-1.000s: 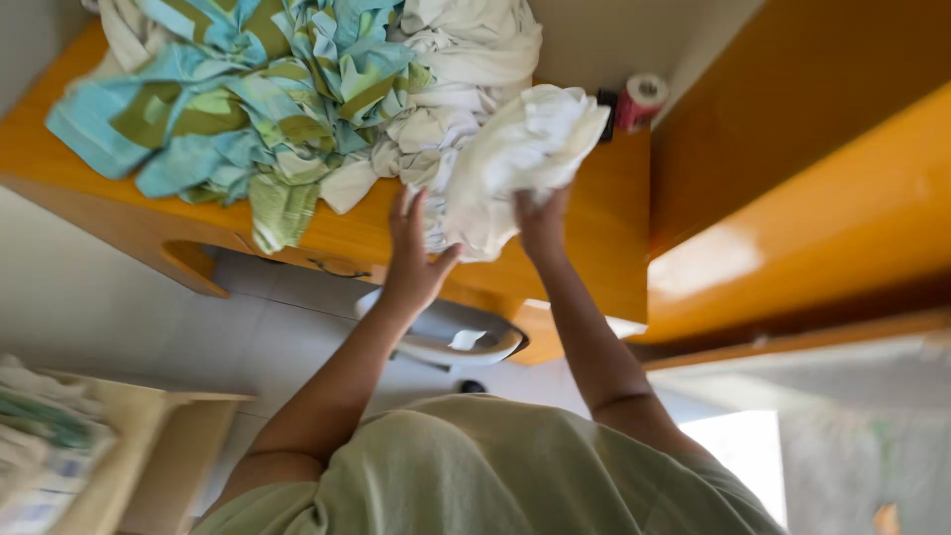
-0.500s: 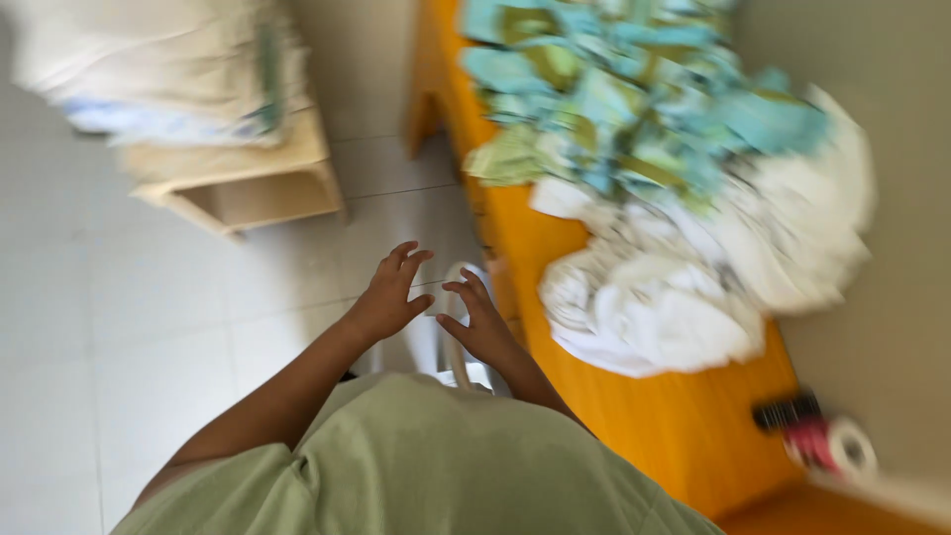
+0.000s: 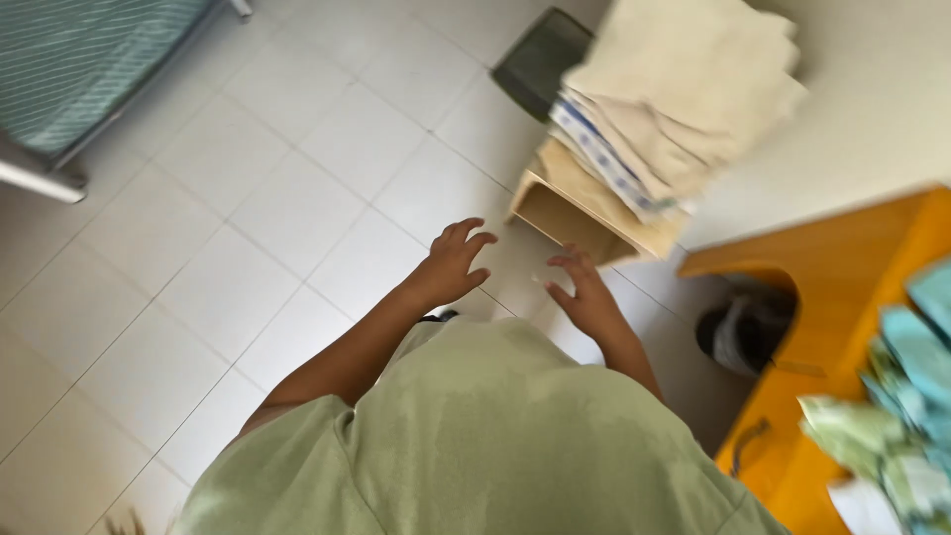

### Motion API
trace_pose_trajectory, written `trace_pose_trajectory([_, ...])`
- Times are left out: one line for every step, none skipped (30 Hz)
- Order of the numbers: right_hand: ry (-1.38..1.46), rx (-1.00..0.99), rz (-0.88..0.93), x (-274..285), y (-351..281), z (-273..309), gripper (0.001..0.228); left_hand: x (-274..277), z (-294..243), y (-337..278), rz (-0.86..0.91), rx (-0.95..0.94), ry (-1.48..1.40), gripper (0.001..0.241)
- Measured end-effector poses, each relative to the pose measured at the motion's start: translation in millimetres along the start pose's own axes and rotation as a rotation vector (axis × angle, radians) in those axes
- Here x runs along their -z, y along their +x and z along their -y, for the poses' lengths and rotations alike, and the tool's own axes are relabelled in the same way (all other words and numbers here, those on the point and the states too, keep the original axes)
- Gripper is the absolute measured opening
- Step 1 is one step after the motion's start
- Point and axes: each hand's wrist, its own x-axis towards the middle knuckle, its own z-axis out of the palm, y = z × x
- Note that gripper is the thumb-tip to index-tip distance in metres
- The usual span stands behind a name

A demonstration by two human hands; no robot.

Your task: The person removes pillowcases from pillows on two different beds. They pull the cases off, shake them out, and place them on a nearby table. The task involves handling multiple pillows and pillowcases.

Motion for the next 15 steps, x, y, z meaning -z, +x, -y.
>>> trace_pose_trajectory([0.007,0.025,0.032,-6,27,7,0.037,18,15,5,-0.02,0.036,-0.001,0.053])
trace_pose_trajectory([-0.012,0.009,0.054,-7,51,12,0.038,33,26,13,-0.034,0.051,-0.004,0.052])
trace_pose_trajectory([-0.031,-0.008,0.076,-8,74,16,0.039,48,36,22,-0.048,0.066,-0.007,0.051])
trace_pose_trajectory([-0.033,0.005,0.096,-9,95,22,0.039,57,47,30,-0.06,0.086,-0.014,0.051])
trace_pose_trajectory([0.0,0.082,0.099,-9,116,28,0.037,66,58,38,-0.078,0.094,-0.013,0.048])
trace_pose_trajectory([0.033,0.159,0.097,-7,138,33,0.034,75,68,49,-0.096,0.098,-0.011,0.045])
trace_pose_trajectory([0.031,0.17,0.112,-8,156,32,0.034,80,77,58,-0.109,0.113,-0.016,0.045])
trace_pose_trajectory([0.026,0.176,0.123,-8,174,30,0.034,85,86,69,-0.101,0.109,-0.025,0.043])
trace_pose_trajectory([0.021,0.182,0.134,-8,193,28,0.034,90,95,80,-0.093,0.104,-0.035,0.042])
trace_pose_trajectory([0.015,0.197,0.144,-9,213,25,0.034,99,102,88,-0.11,0.113,-0.037,0.042])
trace_pose_trajectory([0.026,0.208,0.164,-9,234,22,0.032,108,109,97,-0.107,0.111,-0.061,0.039])
trace_pose_trajectory([0.032,0.213,0.192,-6,251,16,0.031,111,112,105,-0.104,0.112,-0.095,0.037])
trace_pose_trajectory([0.021,0.224,0.211,-7,275,4,0.031,119,122,117,-0.122,0.124,-0.108,0.037])
trace_pose_trajectory([0.03,0.251,0.229,-8,301,-9,0.031,127,132,128,-0.113,0.146,-0.086,0.036])
trace_pose_trajectory([0.039,0.277,0.248,-8,328,-21,0.031,135,141,139,-0.103,0.168,-0.064,0.036])
